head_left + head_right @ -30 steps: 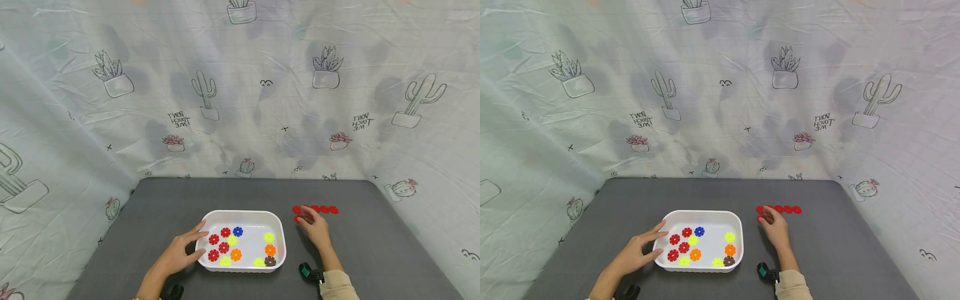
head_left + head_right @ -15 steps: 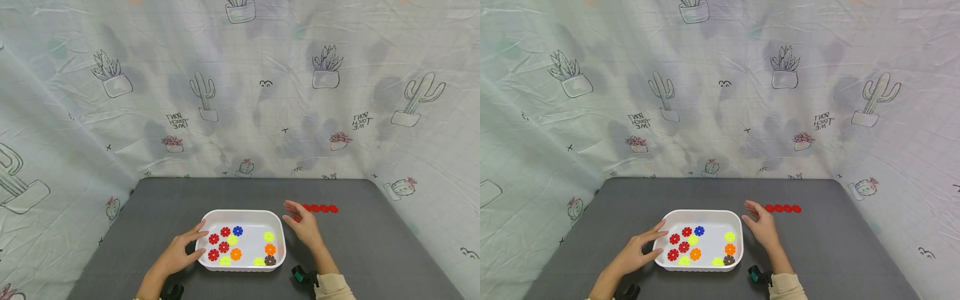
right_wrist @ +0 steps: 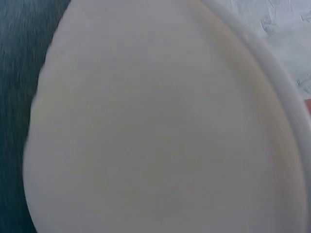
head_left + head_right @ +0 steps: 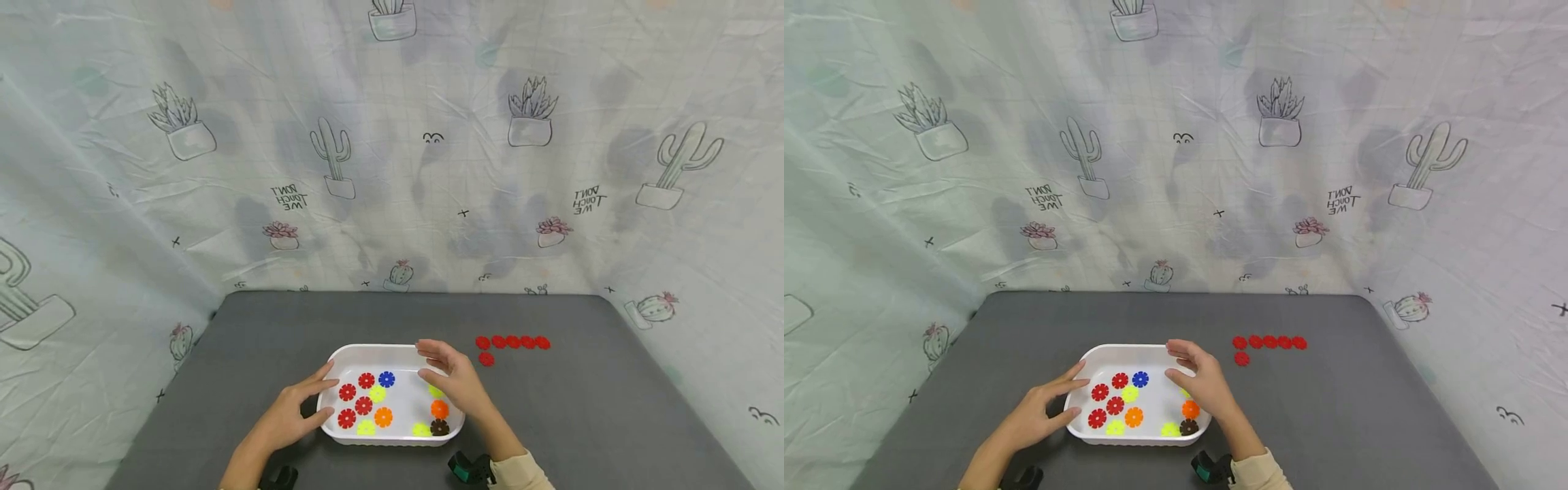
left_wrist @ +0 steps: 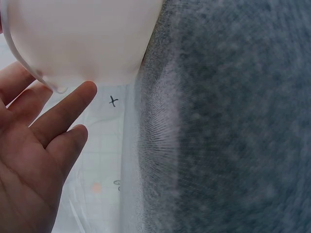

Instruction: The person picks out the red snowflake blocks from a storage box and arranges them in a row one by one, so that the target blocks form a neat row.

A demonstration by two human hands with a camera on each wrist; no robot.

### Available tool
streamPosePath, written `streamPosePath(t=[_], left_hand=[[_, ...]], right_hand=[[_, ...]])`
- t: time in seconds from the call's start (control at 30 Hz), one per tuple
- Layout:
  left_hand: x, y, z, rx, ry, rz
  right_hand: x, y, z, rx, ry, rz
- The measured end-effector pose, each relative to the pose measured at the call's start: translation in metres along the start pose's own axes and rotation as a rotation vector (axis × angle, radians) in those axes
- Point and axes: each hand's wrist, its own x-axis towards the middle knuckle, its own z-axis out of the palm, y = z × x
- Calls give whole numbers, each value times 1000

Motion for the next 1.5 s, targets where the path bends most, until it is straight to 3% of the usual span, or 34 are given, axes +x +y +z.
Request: streamPosePath(t=[0.27,0.47,0.7,0.9,1.23,1.37,1.5], left_hand=[[-1,1,0,-15,-25,-33],[0,1,-1,0,-30,-31],[1,0,1,-12,-29,-10],[0,-3,1,3,7,60],[0,0,-3,-5,-7,39],[1,0,-3,-12,-16,19],[1,-1,-3,-13,-16,12]], right_hand=[[16,-3,31,39,-141,68],[30,-9,55,-12,-261,57],[41,-10,76,-81,-380,109],[42,1,85,-105,-421,172],[40,8,94,-235,-473,248],[39,9,96,-311,-488,220],[39,12,99,-438,-508,144]])
